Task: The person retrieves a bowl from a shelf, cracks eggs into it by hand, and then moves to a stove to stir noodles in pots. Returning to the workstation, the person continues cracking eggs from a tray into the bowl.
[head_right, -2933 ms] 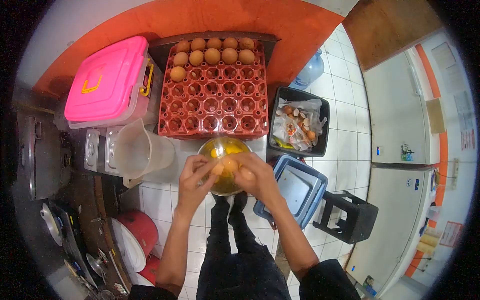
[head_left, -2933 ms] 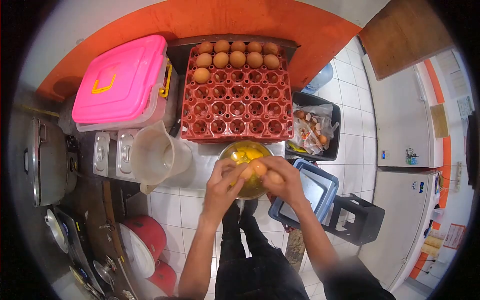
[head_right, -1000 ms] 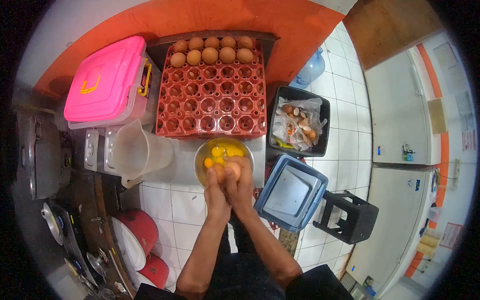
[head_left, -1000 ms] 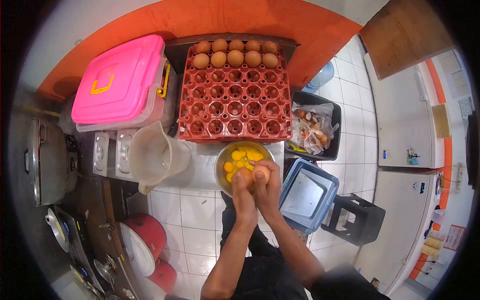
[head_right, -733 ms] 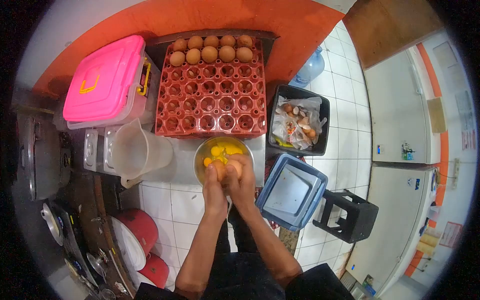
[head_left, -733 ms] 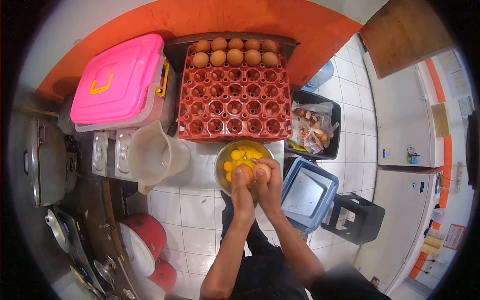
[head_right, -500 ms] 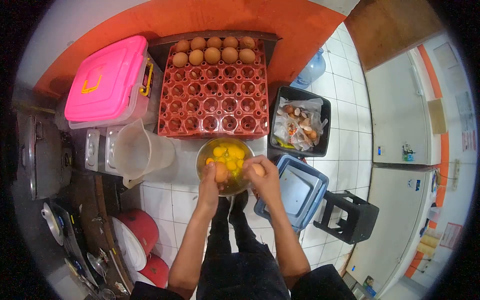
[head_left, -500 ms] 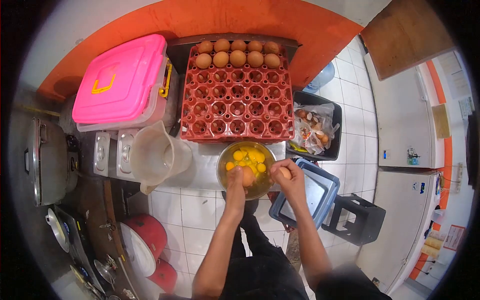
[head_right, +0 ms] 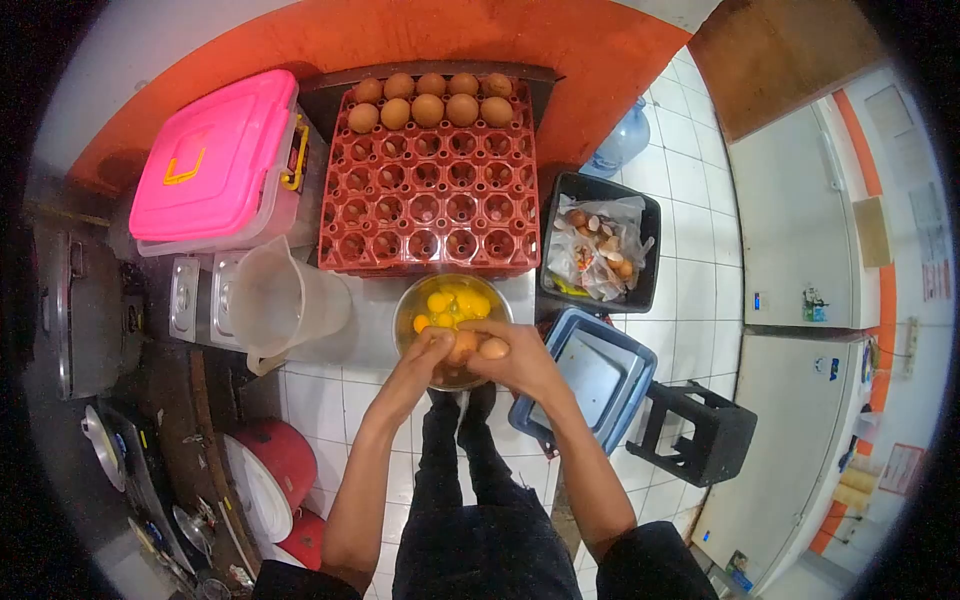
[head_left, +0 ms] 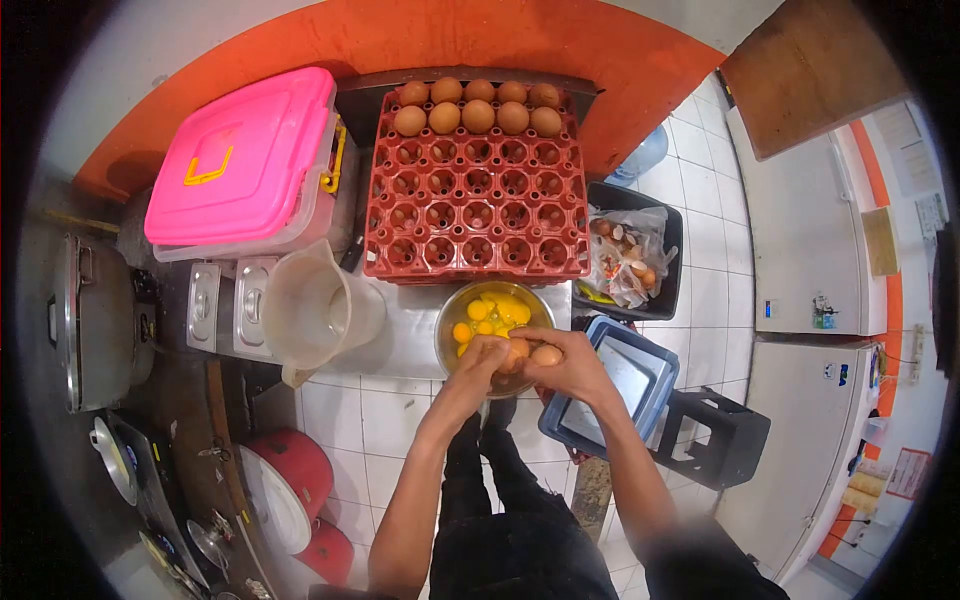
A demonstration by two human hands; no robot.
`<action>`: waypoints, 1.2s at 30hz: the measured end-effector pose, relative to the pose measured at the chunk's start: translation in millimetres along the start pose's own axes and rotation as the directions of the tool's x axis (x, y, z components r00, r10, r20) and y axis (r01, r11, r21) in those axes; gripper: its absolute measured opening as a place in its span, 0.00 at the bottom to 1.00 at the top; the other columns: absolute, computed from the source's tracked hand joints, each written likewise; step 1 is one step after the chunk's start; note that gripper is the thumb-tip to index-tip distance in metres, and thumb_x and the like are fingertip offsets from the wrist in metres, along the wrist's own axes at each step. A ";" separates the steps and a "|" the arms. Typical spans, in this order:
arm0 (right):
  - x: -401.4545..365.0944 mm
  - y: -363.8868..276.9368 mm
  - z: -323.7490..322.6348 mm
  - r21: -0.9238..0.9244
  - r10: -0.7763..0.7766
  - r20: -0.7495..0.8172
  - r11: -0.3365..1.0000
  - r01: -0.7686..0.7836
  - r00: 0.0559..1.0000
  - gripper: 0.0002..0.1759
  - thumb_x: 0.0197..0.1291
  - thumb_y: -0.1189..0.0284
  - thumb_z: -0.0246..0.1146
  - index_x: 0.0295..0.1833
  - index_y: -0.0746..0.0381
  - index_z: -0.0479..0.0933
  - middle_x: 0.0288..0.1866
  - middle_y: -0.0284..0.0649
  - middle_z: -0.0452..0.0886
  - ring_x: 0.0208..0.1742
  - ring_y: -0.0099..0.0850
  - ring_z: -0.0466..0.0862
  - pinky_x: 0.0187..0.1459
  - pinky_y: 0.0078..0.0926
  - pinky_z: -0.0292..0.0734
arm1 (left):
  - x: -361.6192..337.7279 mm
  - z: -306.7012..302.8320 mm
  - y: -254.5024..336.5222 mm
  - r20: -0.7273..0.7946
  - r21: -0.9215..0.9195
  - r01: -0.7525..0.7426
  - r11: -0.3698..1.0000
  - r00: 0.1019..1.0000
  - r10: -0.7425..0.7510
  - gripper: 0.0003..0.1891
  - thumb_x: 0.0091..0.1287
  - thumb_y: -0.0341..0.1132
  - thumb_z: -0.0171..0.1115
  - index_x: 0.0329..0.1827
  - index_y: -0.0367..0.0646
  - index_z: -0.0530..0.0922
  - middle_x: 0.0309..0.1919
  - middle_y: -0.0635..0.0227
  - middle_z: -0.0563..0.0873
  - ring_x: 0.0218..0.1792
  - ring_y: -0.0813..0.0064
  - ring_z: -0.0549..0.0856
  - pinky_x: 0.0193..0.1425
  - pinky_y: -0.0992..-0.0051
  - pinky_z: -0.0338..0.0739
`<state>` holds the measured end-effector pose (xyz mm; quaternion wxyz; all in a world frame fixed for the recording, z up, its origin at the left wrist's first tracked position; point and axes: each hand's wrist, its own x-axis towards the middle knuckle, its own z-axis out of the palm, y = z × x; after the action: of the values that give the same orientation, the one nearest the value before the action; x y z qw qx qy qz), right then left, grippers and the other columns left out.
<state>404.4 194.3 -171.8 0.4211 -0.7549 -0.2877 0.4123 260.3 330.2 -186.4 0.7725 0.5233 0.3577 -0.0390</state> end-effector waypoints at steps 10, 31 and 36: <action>0.7 7.7 17.7 0.023 -0.014 -0.160 1.000 0.018 0.987 0.23 0.54 0.71 0.73 0.57 0.63 0.84 0.38 0.42 0.88 0.33 0.25 0.86 0.36 0.23 0.81 | -11.9 9.9 8.0 -0.214 0.368 -0.265 0.891 0.909 0.359 0.21 0.62 0.26 0.74 0.58 0.35 0.80 0.30 0.68 0.85 0.30 0.83 0.83 0.37 0.82 0.78; -13.6 3.1 -22.8 0.586 0.082 -0.334 0.798 0.139 0.939 0.29 0.68 0.64 0.68 0.71 0.57 0.71 0.52 0.37 0.84 0.43 0.25 0.86 0.38 0.18 0.82 | 17.6 56.0 38.1 -0.070 -0.053 -0.453 0.890 0.891 0.449 0.20 0.59 0.21 0.71 0.56 0.41 0.84 0.56 0.57 0.84 0.58 0.59 0.85 0.59 0.69 0.84; 0.4 46.8 -82.8 0.805 0.354 -0.502 0.524 0.278 0.789 0.29 0.73 0.56 0.63 0.72 0.59 0.70 0.53 0.38 0.82 0.36 0.22 0.82 0.33 0.15 0.79 | 72.2 65.2 96.3 0.099 0.431 -0.779 0.455 0.542 0.834 0.15 0.64 0.25 0.68 0.54 0.39 0.83 0.60 0.58 0.85 0.63 0.59 0.83 0.67 0.65 0.77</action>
<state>480.2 139.1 -187.6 0.7928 -0.5469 0.1219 0.2398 389.0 341.6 -141.4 0.5389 0.7856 0.0964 0.2883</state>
